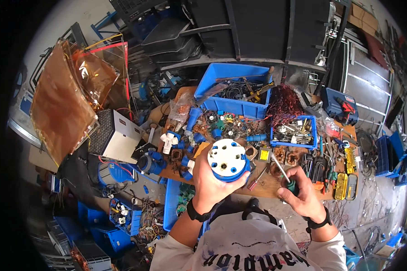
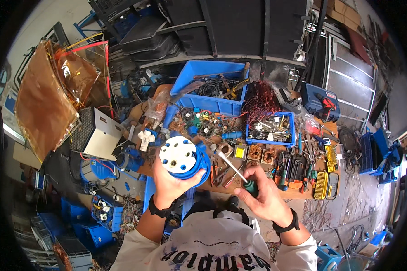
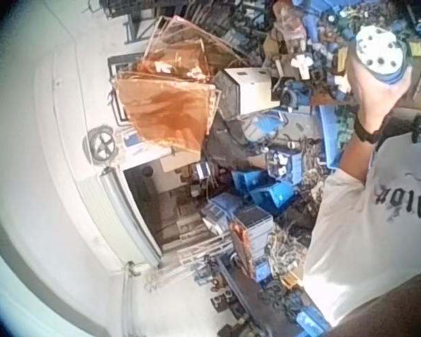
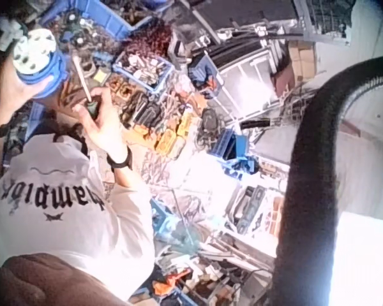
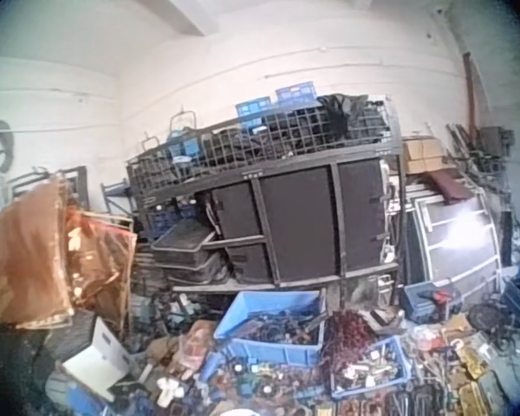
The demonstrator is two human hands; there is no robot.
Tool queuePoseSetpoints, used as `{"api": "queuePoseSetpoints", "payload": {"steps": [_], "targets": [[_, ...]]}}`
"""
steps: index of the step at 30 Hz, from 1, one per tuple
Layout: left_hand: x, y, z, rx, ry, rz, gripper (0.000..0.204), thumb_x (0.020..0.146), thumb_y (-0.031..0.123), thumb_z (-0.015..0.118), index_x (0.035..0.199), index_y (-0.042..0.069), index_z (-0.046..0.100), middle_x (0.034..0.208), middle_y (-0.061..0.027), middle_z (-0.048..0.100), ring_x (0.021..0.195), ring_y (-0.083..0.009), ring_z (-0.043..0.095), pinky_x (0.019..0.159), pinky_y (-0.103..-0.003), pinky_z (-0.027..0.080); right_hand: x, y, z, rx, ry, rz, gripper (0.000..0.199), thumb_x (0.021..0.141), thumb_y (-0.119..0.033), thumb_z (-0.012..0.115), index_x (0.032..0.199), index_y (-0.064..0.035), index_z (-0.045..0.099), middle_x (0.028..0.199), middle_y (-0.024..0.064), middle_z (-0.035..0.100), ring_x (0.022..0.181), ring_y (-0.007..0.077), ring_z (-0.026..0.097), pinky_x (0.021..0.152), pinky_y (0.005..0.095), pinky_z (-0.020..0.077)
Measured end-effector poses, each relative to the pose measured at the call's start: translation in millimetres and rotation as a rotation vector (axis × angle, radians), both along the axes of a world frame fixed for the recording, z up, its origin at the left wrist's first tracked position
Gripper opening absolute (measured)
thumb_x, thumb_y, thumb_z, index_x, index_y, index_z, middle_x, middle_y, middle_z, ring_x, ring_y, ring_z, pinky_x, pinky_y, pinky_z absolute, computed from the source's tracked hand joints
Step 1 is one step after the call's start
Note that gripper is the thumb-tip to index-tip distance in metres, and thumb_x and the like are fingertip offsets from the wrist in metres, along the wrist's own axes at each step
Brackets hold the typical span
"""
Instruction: The person uses a screwdriver to tighten screws on a white plastic component attached to a blue cylindrical housing. They repeatedly rotate the housing and adjust the screws, occasionally separating the blue housing from the white component to inspect the interior before reassembling them.
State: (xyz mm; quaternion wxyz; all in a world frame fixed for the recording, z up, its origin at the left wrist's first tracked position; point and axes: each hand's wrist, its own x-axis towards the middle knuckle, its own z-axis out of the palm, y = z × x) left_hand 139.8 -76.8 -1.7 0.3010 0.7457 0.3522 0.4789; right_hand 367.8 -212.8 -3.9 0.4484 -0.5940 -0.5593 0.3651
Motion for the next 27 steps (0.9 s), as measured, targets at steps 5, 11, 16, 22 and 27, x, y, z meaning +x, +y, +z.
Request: {"api": "queuePoseSetpoints", "payload": {"steps": [5, 11, 16, 22, 27], "targets": [[-21, 22, 3, 0.211, 0.154, 0.068, 0.078, 0.059, 0.026, 0.095, 0.124, 0.004, 0.058, 0.109, -0.013, 0.07, 0.094, -0.0326, 0.068, 0.081, -0.043, 0.053, -16, 16, 32, 0.085, -0.275, 0.107, 0.035, 0.086, -0.014, 0.079, 0.111, -0.0041, 0.056, 0.091, 0.0109, 0.065, 0.08, 0.0304, 0.067, 0.07, 0.0384, 0.0518], [-56, 53, 4, 0.279, 0.34, -0.032, 0.08, 0.057, 0.027, 0.093, 0.126, 0.005, 0.058, 0.118, -0.0119, 0.067, 0.109, -0.0309, 0.063, 0.095, -0.045, 0.044, -45, 39, 78, 0.042, -0.579, 0.01, 0.028, 0.08, -0.013, 0.081, 0.106, -0.0097, 0.071, 0.09, 0.0088, 0.068, 0.072, 0.0297, 0.069, 0.061, 0.0382, 0.0544], [-84, 82, 9, 0.372, 0.362, -0.128, 0.081, 0.058, 0.029, 0.092, 0.127, 0.006, 0.059, 0.119, -0.0128, 0.067, 0.106, -0.0299, 0.063, 0.093, -0.044, 0.044, -75, 48, 109, 0.064, -0.709, 0.001, 0.032, 0.075, -0.011, 0.084, 0.106, -0.0082, 0.074, 0.081, 0.0086, 0.065, 0.067, 0.029, 0.066, 0.058, 0.0368, 0.0508], [-101, 112, 7, 0.453, 0.354, -0.247, 0.078, 0.056, 0.03, 0.094, 0.123, 0.006, 0.062, 0.117, -0.011, 0.067, 0.103, -0.0304, 0.065, 0.092, -0.045, 0.045, -110, 59, 138, -0.037, -0.925, 0.017, 0.027, 0.084, -0.019, 0.077, 0.109, -0.0141, 0.071, 0.082, 0.0052, 0.063, 0.063, 0.0277, 0.065, 0.054, 0.0388, 0.0524], [-111, 126, -3, 0.46, 0.324, -0.331, 0.081, 0.054, 0.029, 0.093, 0.124, 0.006, 0.061, 0.119, -0.0122, 0.067, 0.104, -0.0316, 0.064, 0.091, -0.046, 0.045, -144, 64, 158, -0.124, -1.058, -0.034, 0.022, 0.086, -0.017, 0.074, 0.107, -0.0116, 0.069, 0.077, 0.005, 0.059, 0.061, 0.0275, 0.064, 0.052, 0.0389, 0.0516]]}}
